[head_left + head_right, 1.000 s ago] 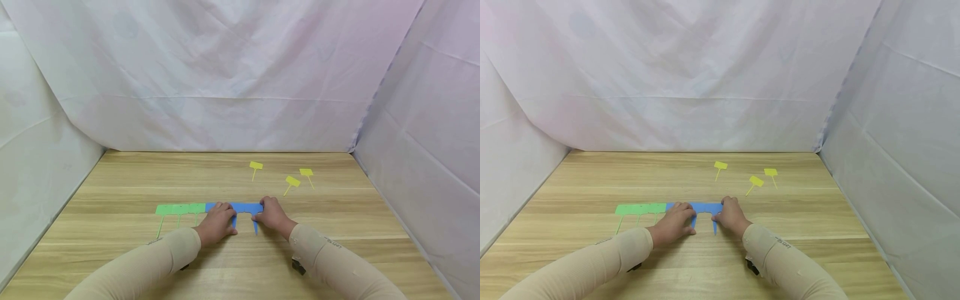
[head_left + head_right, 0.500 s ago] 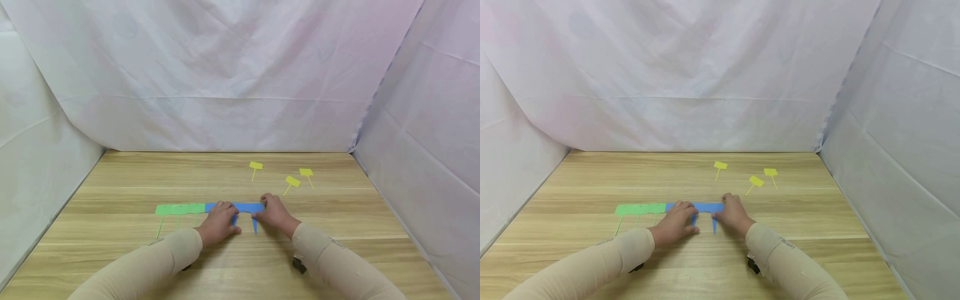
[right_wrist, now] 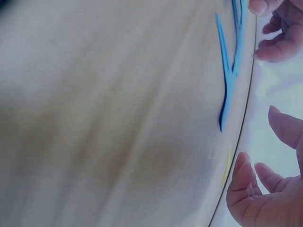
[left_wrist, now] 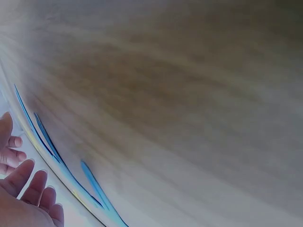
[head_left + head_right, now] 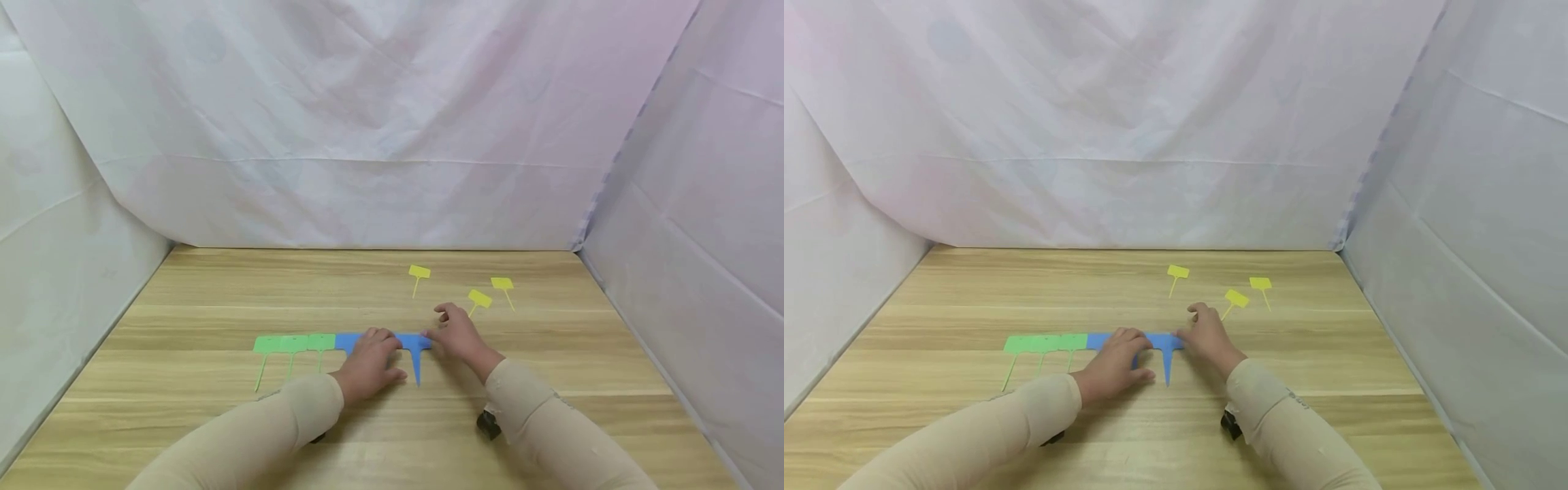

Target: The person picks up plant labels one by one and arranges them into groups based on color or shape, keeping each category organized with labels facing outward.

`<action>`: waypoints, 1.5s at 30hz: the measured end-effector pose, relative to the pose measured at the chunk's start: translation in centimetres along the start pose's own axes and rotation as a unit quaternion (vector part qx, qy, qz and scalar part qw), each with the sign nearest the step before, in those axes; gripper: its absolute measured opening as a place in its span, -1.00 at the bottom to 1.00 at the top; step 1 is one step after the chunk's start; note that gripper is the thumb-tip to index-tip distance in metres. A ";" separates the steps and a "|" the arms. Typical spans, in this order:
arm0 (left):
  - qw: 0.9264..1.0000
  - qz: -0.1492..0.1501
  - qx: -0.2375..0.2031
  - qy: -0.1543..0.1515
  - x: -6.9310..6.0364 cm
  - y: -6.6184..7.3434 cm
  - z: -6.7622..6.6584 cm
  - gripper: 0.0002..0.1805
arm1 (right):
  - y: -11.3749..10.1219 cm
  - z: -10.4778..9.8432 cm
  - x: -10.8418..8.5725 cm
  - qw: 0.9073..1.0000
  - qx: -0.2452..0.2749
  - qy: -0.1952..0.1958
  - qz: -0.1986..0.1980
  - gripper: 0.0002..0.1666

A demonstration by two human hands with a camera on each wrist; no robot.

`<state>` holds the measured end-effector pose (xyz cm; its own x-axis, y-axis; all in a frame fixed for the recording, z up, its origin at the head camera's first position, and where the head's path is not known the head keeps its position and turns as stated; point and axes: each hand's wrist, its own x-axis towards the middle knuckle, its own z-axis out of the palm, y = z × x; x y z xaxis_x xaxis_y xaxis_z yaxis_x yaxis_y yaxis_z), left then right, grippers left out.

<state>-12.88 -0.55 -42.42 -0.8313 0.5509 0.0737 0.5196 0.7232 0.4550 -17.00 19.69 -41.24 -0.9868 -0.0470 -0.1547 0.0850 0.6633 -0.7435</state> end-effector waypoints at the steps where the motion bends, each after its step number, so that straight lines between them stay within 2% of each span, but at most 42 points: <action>1: 1.000 -0.001 0.000 -0.001 0.0 0.1 0.1 -0.54 | 0.0 -0.1 0.1 1.000 0.002 0.004 0.000 -0.33; 8: 1.000 -0.009 0.004 -0.005 0.2 0.9 0.6 -0.52 | 0.1 -0.9 1.0 1.000 0.017 0.007 -0.001 -0.29; 19: 0.999 -0.004 0.052 -0.008 0.9 2.4 1.4 -0.49 | -0.2 -1.8 2.6 1.000 0.030 0.008 -0.003 -0.28; 30: 0.998 -0.015 0.059 -0.020 0.8 2.6 1.4 -0.45 | -0.7 -1.4 4.1 0.999 0.033 0.000 -0.009 -0.26; 45: 0.994 -0.022 0.098 -0.042 0.4 2.8 1.5 -0.46 | -1.4 -1.0 6.5 1.000 -0.002 -0.007 -0.010 -0.25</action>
<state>-11.41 2.34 -42.47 -0.8388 0.5441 -0.0200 0.5188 0.8099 0.2738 -23.64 19.19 -40.55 -0.9863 -0.0704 -0.1490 0.0649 0.6649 -0.7441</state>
